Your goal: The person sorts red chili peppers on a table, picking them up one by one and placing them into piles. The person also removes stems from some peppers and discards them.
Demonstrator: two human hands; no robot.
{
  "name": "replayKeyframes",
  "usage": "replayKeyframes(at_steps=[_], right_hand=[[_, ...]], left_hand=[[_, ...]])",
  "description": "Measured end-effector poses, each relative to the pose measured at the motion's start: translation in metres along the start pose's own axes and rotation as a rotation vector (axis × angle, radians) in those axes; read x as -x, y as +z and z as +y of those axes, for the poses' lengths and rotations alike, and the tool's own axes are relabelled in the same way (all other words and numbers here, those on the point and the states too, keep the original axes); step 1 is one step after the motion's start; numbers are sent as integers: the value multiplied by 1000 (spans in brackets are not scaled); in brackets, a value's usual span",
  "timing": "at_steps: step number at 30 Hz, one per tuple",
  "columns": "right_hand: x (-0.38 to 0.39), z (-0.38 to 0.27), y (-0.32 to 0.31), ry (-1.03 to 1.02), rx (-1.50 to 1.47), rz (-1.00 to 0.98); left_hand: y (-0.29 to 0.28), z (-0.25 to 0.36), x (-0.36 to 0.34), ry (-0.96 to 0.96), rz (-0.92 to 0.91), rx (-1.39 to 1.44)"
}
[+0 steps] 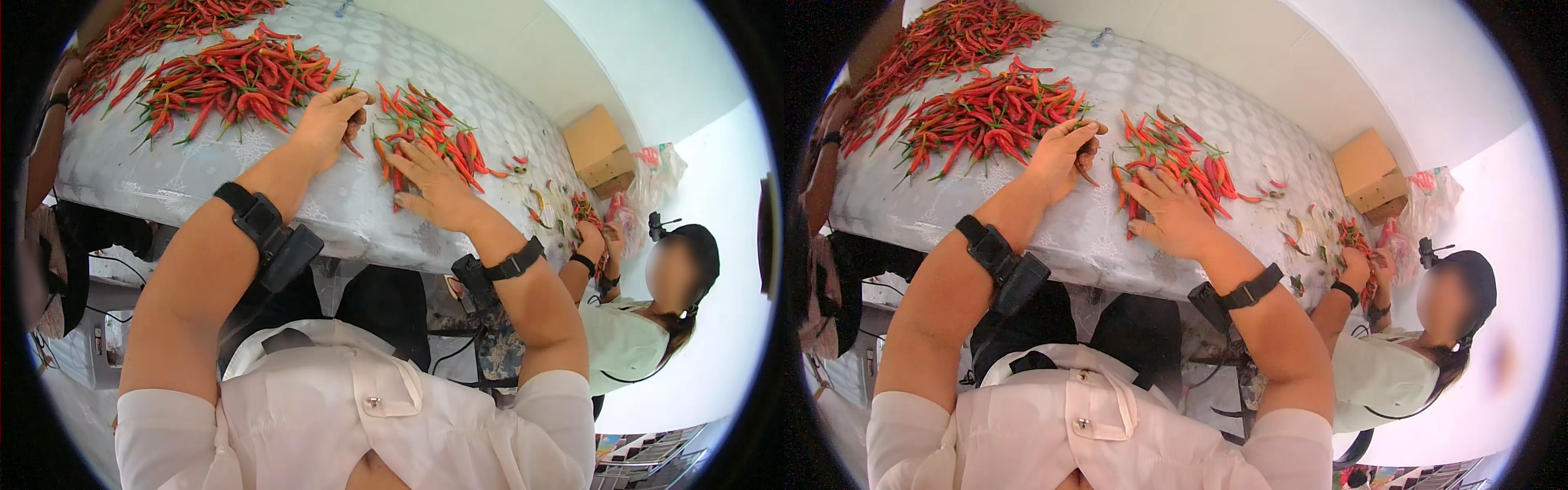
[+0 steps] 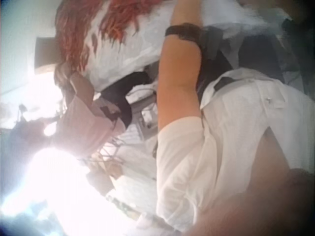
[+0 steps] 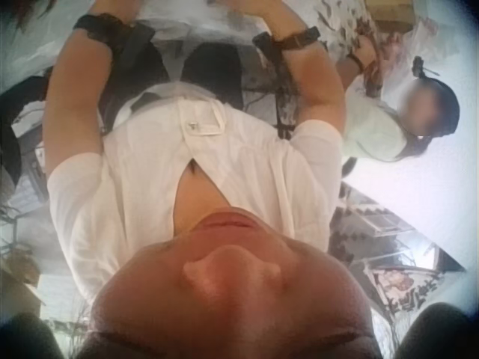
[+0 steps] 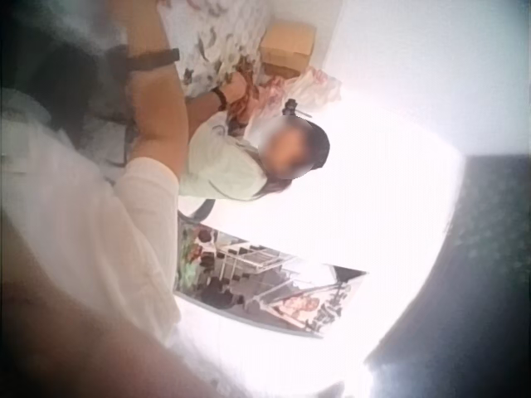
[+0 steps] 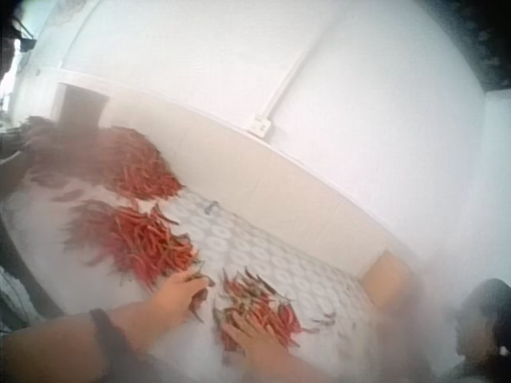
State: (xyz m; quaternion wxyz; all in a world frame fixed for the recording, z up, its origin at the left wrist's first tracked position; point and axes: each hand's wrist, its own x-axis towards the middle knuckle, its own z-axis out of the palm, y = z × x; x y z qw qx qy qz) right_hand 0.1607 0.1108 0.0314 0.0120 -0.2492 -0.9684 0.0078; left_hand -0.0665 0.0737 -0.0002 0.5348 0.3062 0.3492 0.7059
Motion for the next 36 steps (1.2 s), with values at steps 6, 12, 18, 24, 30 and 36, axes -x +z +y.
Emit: replayKeyframes(at_steps=[6,12,18,24,30,36], right_hand=[[15,-27,-9,-205,4,239],[30,-36,0,-194,81,291],[28,10,5,-138,122,337],[40,6,-12,18,-61,169],[41,8,2,-117,-148,323],[67,44,-14,160,-173,249]], left_hand=[[1,1,-1,-17,5,-3],[2,1,2,-1,2,-13],[4,2,1,-4,-1,-8],[-1,-1,-2,10,-39,-22],[-1,0,-3,9,-68,-56],[-9,0,-3,22,-98,-49]])
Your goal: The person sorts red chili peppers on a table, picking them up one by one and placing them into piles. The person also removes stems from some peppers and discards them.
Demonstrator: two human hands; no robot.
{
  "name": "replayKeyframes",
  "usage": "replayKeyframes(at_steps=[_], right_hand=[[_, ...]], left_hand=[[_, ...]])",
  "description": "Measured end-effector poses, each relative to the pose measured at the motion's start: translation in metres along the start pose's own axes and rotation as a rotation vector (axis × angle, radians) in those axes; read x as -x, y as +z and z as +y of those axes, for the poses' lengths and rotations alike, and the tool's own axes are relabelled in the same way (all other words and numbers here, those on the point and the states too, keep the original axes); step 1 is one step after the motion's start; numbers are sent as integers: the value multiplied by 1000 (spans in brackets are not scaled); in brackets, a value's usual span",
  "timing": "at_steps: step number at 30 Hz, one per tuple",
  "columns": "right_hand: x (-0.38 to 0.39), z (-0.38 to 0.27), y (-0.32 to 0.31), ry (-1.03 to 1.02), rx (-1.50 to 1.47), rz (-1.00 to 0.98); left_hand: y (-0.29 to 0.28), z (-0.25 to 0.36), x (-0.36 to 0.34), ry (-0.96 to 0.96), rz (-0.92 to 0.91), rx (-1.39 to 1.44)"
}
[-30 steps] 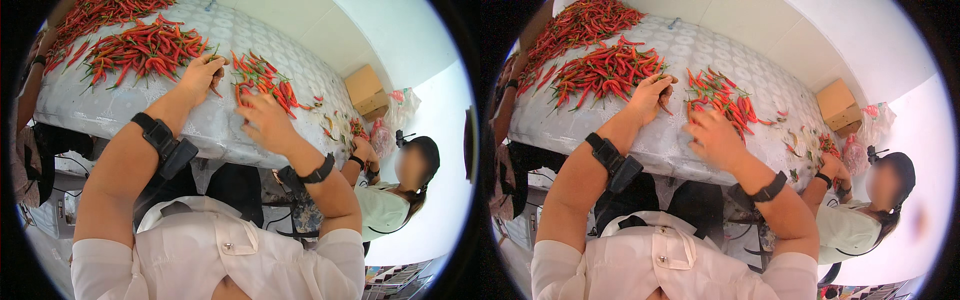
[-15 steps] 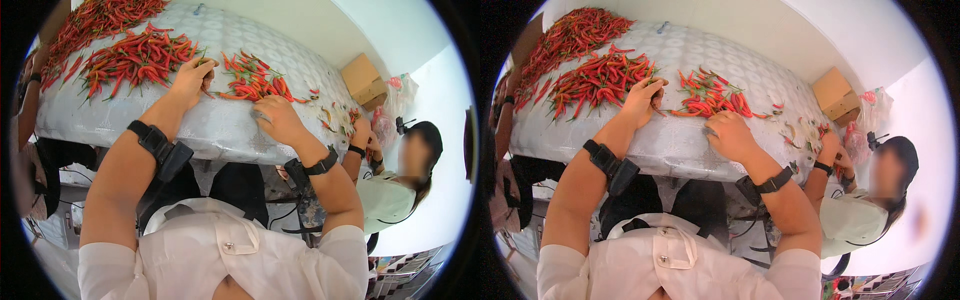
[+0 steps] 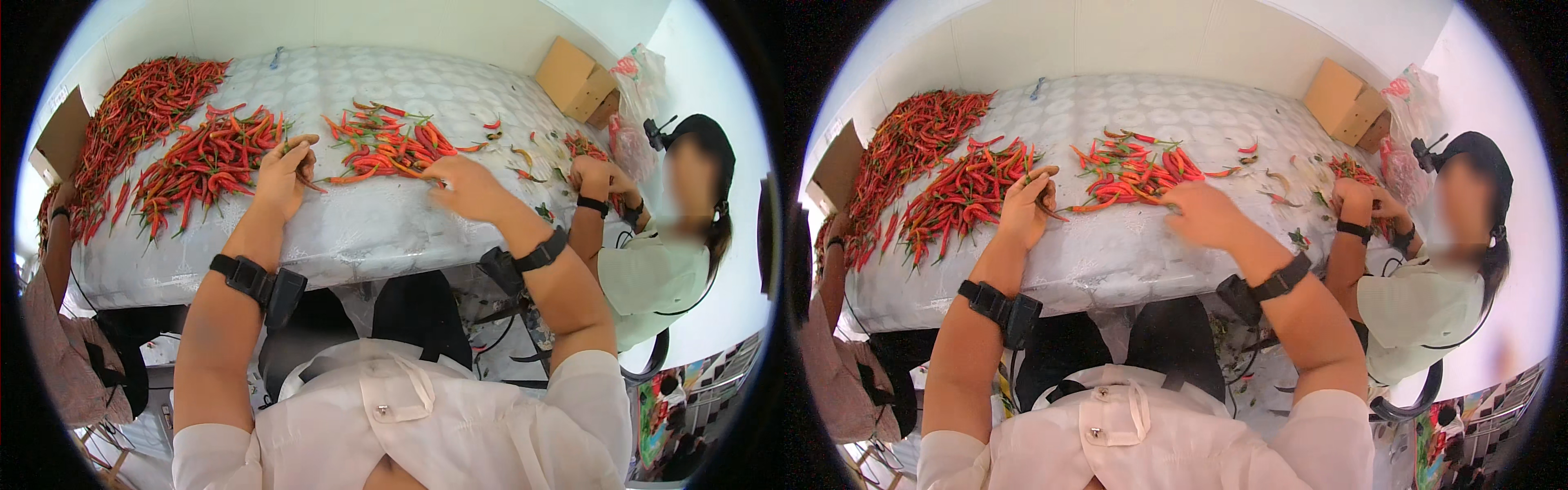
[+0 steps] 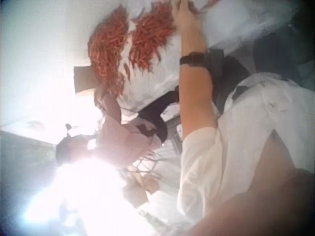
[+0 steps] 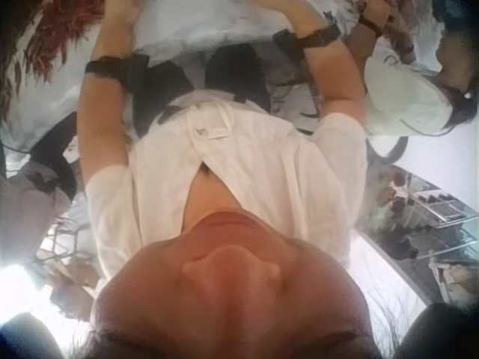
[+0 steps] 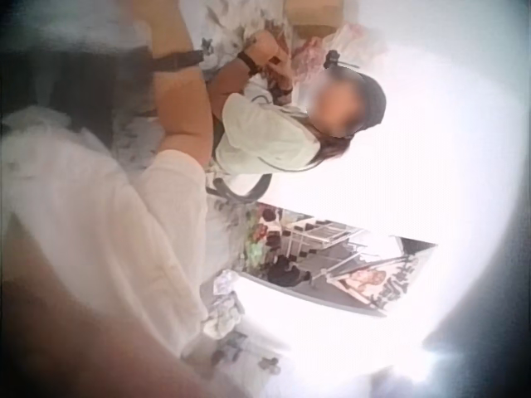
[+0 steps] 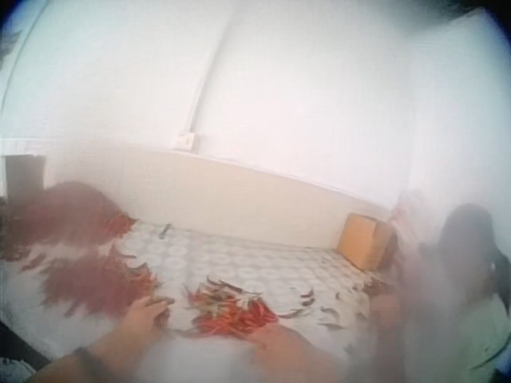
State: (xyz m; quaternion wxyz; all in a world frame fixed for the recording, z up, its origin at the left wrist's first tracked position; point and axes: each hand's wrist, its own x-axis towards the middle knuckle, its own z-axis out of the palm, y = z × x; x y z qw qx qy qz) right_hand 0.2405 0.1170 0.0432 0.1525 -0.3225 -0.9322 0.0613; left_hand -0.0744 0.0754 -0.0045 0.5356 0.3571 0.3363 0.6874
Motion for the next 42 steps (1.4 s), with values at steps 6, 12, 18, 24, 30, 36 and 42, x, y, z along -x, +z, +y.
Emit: replayKeyframes(at_steps=[6,12,18,24,30,36,42], right_hand=[[37,99,-37,460,333,1],[63,135,-51,785,541,-190],[55,151,-25,524,375,-88],[17,86,-15,368,118,166],[-21,22,-36,302,-477,413],[-60,-22,-4,125,-1077,372],[-87,-46,27,64,-1448,210]], left_hand=[[4,-3,-1,-7,6,19],[6,-2,1,-1,8,-4],[6,0,1,-2,15,-5],[4,-1,0,-4,6,-17],[3,-1,2,23,-12,-64],[12,-1,3,-47,-43,-80],[28,11,18,-45,-59,-216]])
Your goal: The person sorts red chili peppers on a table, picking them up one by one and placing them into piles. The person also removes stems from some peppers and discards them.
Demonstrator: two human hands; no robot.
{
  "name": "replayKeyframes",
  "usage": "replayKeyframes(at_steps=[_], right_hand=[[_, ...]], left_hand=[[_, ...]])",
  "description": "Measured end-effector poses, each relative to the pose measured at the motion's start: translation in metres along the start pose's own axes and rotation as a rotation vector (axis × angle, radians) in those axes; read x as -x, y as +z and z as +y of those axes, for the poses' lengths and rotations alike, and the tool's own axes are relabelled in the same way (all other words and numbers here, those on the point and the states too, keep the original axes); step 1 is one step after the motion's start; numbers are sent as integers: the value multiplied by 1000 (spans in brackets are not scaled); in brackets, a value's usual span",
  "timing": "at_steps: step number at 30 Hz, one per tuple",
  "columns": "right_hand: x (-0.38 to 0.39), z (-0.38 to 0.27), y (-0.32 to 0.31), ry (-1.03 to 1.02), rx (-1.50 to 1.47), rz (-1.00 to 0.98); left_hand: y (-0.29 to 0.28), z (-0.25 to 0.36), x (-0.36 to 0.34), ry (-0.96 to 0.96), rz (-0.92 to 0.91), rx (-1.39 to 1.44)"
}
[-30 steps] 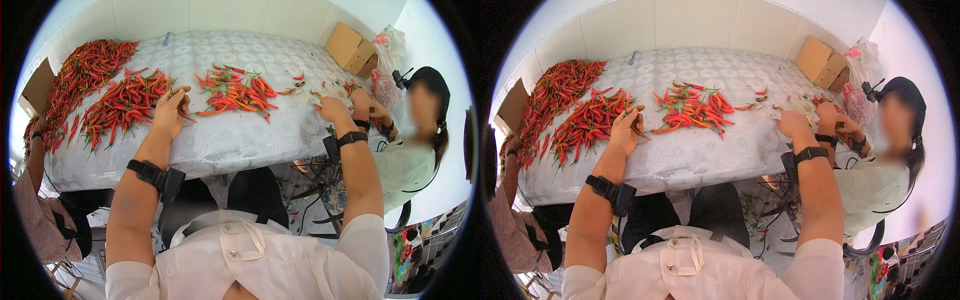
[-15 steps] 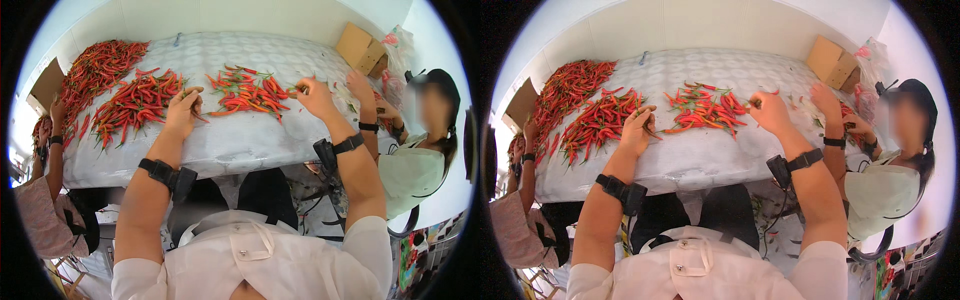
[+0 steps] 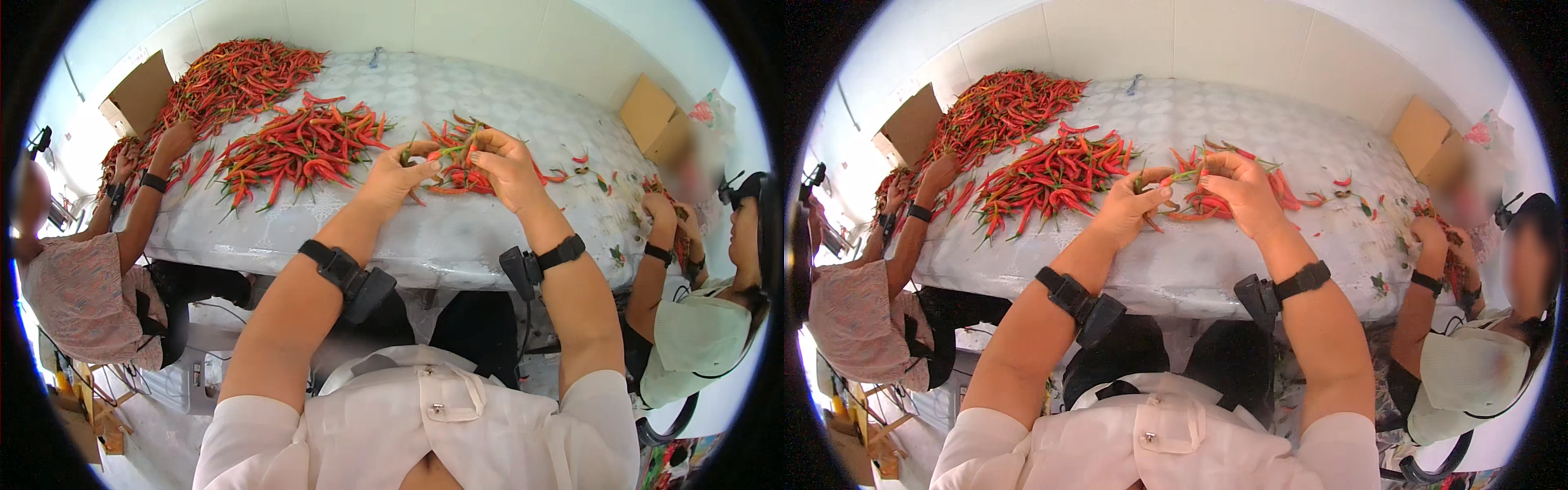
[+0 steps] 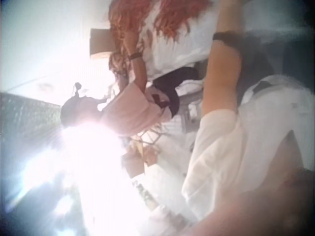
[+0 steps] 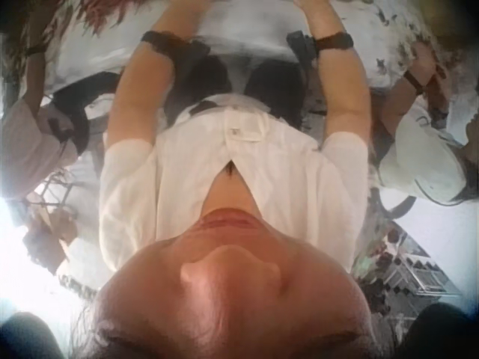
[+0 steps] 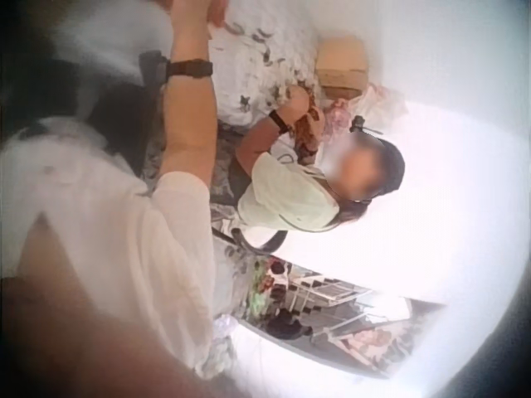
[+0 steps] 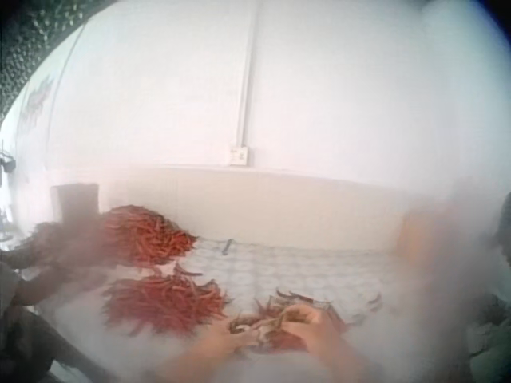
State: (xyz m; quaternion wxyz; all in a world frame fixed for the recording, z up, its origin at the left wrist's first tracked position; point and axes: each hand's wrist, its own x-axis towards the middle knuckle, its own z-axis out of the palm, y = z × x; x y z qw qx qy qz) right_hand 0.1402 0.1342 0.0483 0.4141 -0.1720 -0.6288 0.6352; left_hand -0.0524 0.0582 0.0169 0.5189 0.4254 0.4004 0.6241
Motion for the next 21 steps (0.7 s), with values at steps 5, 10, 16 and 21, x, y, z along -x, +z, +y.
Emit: replayKeyframes(at_steps=[5,10,16,21], right_hand=[[-5,17,-3,141,-249,-37],[1,14,-2,161,-320,106],[-3,19,5,113,-46,81],[-2,16,22,198,118,25]], left_hand=[[-7,-8,-8,-51,47,-65],[-17,-10,-15,-9,84,219],[-3,-7,-8,-47,-65,224],[0,-10,-6,-7,-113,32]])
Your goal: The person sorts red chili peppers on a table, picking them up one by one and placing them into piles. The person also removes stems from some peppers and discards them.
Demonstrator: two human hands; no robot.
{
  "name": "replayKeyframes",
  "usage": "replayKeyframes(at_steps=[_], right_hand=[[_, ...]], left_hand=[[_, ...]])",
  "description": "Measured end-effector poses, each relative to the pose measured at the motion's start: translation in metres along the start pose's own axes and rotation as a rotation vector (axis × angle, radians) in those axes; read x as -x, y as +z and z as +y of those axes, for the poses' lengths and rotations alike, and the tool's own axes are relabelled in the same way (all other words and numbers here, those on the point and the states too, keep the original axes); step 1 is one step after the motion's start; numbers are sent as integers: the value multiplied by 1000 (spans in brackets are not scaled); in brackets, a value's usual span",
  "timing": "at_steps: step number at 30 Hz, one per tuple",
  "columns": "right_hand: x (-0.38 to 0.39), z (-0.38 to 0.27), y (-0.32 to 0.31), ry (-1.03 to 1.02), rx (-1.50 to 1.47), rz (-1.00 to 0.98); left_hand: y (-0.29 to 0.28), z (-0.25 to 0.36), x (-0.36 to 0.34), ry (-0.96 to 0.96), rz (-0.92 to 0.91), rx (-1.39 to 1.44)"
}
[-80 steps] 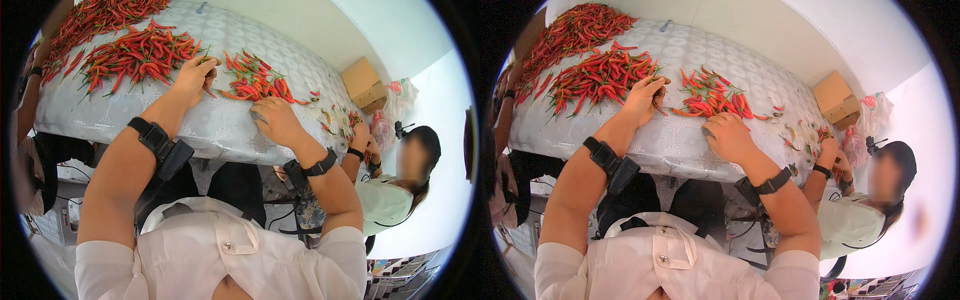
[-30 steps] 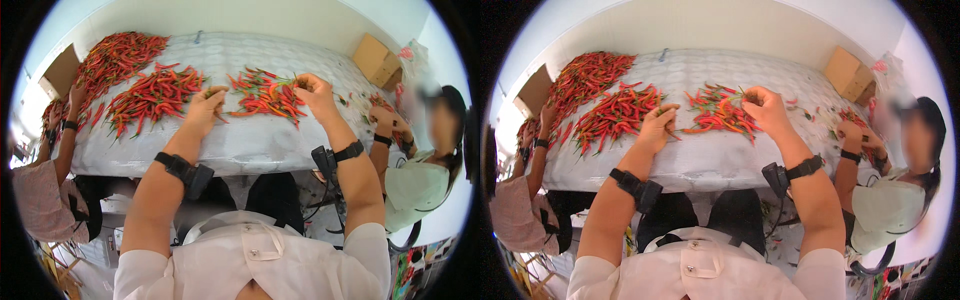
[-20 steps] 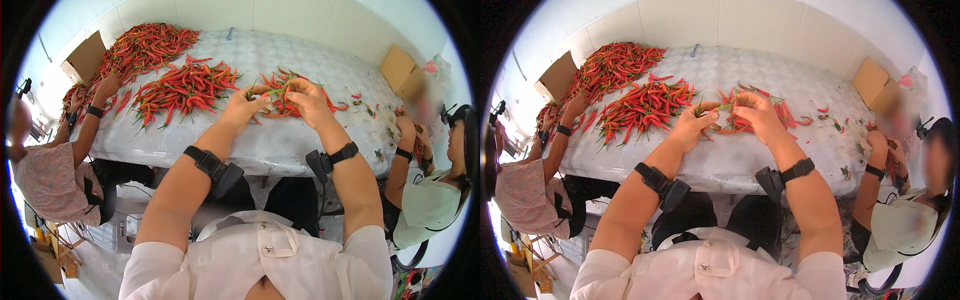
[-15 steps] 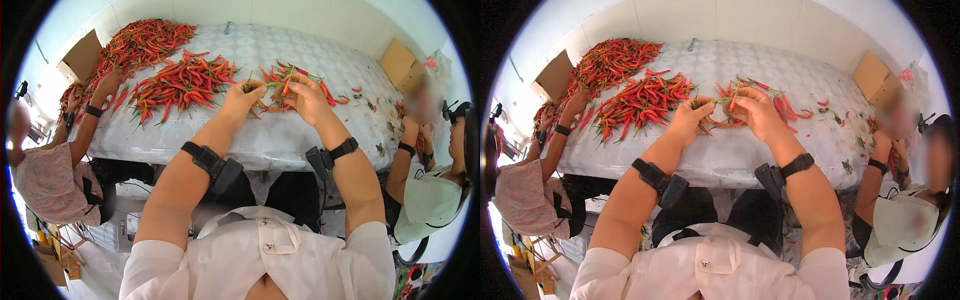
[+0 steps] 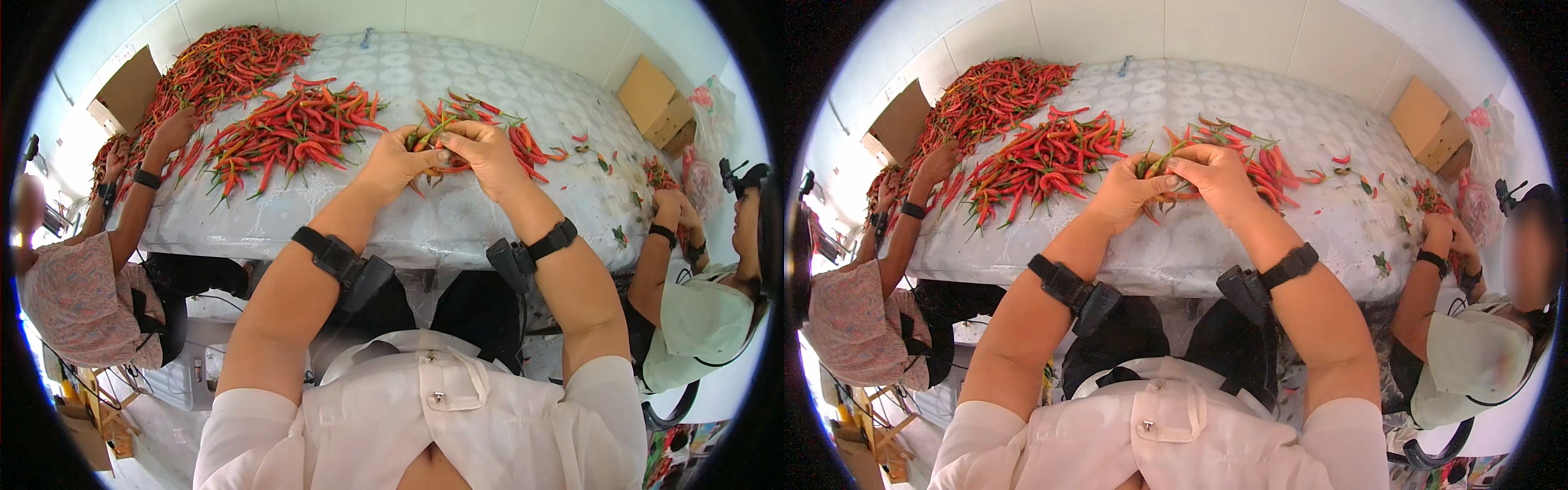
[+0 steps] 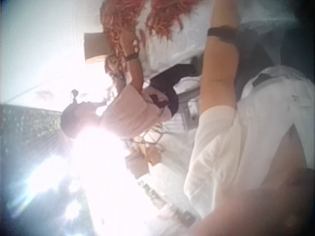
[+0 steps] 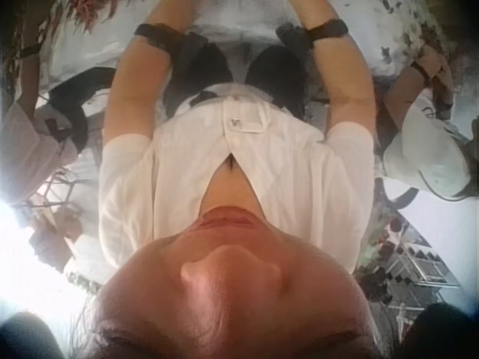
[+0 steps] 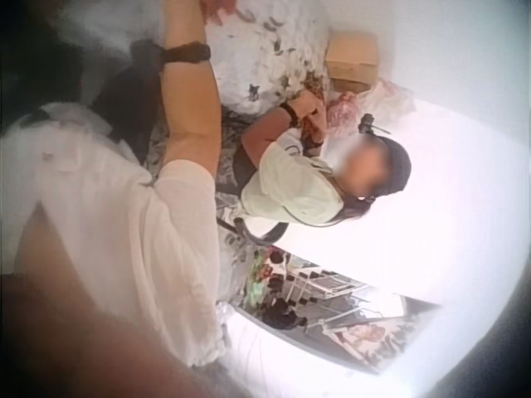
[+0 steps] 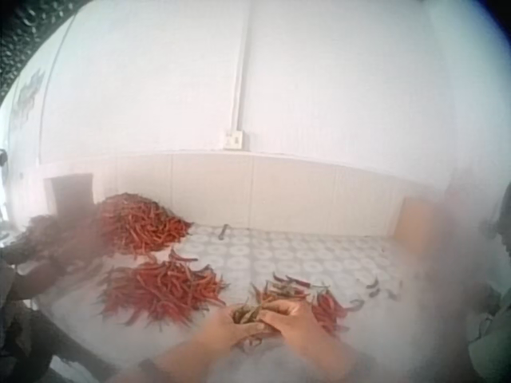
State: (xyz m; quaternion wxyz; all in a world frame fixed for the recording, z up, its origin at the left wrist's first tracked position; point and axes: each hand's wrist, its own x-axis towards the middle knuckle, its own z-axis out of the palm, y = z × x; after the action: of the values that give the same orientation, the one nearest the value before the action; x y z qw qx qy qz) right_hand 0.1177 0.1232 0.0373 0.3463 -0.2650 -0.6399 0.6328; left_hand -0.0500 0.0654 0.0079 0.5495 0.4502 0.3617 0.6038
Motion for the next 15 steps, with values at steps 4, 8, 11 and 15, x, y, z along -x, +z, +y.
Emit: replayKeyframes(at_steps=[4,8,11,15], right_hand=[[8,-5,-3,-106,144,58],[17,-32,-23,-370,386,157],[38,-72,-21,-525,472,247],[46,-73,-36,-574,678,366]], left_hand=[[-3,1,-2,-30,75,-31],[4,5,1,-22,198,82],[-5,3,2,-15,157,81],[-6,0,-1,8,187,97]])
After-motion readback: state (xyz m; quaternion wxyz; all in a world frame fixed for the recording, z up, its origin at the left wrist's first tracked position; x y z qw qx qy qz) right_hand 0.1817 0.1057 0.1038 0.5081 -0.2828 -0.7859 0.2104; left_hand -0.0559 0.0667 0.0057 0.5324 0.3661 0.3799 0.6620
